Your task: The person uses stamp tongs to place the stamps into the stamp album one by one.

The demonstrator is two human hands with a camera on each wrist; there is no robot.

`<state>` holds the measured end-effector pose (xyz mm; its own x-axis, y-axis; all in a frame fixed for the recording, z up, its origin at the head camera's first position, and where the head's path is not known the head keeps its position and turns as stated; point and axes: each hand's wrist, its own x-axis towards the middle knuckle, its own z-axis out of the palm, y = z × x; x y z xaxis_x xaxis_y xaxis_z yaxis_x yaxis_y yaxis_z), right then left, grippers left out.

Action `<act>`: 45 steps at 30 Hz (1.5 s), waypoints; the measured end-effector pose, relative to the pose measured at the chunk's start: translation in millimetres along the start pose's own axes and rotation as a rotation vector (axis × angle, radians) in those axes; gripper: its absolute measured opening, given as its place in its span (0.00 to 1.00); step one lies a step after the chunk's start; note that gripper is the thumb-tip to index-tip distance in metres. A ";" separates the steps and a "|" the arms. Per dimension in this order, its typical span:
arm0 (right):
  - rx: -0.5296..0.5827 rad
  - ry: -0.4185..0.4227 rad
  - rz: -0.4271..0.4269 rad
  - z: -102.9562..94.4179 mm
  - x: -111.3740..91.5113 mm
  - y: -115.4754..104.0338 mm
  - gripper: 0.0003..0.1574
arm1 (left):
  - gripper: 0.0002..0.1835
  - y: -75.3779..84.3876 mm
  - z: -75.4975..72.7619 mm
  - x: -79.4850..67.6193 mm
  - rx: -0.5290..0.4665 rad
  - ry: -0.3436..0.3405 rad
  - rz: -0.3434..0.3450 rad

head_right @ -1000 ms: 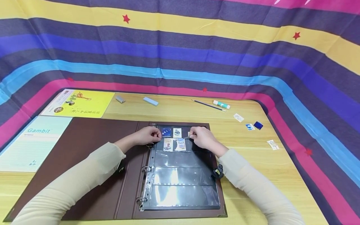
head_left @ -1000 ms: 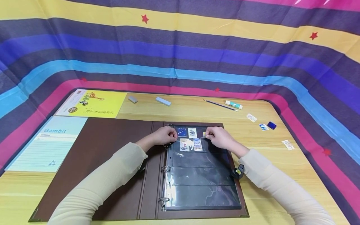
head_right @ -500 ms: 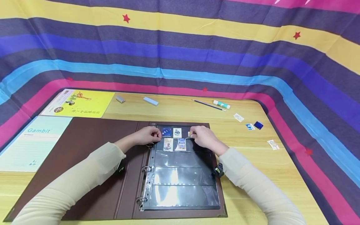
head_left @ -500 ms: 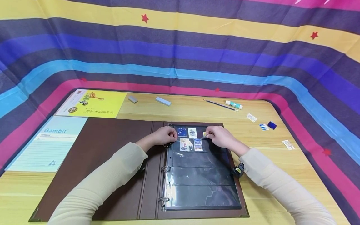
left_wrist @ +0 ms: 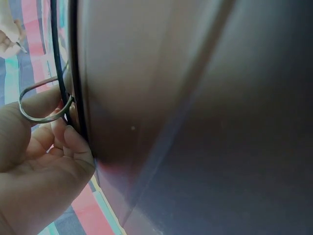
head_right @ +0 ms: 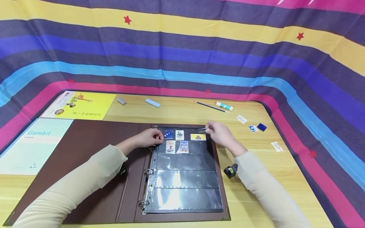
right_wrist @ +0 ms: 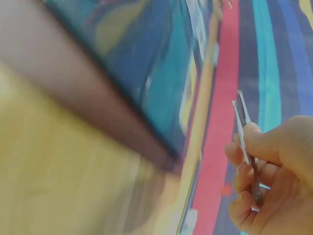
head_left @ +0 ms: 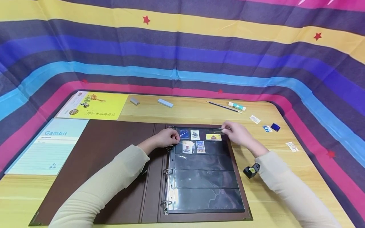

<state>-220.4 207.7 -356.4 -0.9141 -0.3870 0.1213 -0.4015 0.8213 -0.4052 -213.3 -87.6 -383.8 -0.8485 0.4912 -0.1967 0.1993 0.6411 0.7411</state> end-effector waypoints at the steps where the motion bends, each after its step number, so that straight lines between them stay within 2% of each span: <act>1: 0.010 0.017 0.016 -4.1 -1.8 7.6 0.04 | 0.02 0.2 0.0 -0.3 0.003 0.001 0.004; 8: -0.014 0.126 0.204 -34.4 -15.9 71.5 0.09 | 0.02 -1.0 -0.3 -0.3 0.007 0.007 -0.006; 13: -0.045 0.180 0.331 -47.0 -26.7 110.7 0.09 | 0.02 -1.3 0.4 -0.2 0.011 0.000 -0.002; 18: -0.041 0.142 0.432 -50.8 -32.3 131.7 0.11 | 0.03 -1.7 1.1 0.1 0.018 0.003 0.000; 22: -0.059 0.103 0.470 -50.6 -31.9 139.8 0.11 | 0.02 -1.4 1.6 0.0 0.022 0.005 0.004; 29: -0.103 0.085 0.456 -49.9 -30.0 143.4 0.09 | 0.02 -1.3 1.2 0.8 0.035 0.005 0.020; 33: -0.121 0.063 0.395 -48.9 -27.9 142.7 0.08 | 0.03 -1.0 0.8 0.9 0.030 0.003 0.015; 45: -0.085 -0.096 0.265 -41.8 -21.9 112.2 0.07 | 0.01 -2.5 0.8 1.8 0.029 -0.003 0.012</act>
<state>-247.9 325.9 -366.7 -0.9799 -0.1884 -0.0663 -0.1562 0.9298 -0.3333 -214.9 -87.8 -386.5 -0.8445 0.5006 -0.1902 0.2233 0.6521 0.7245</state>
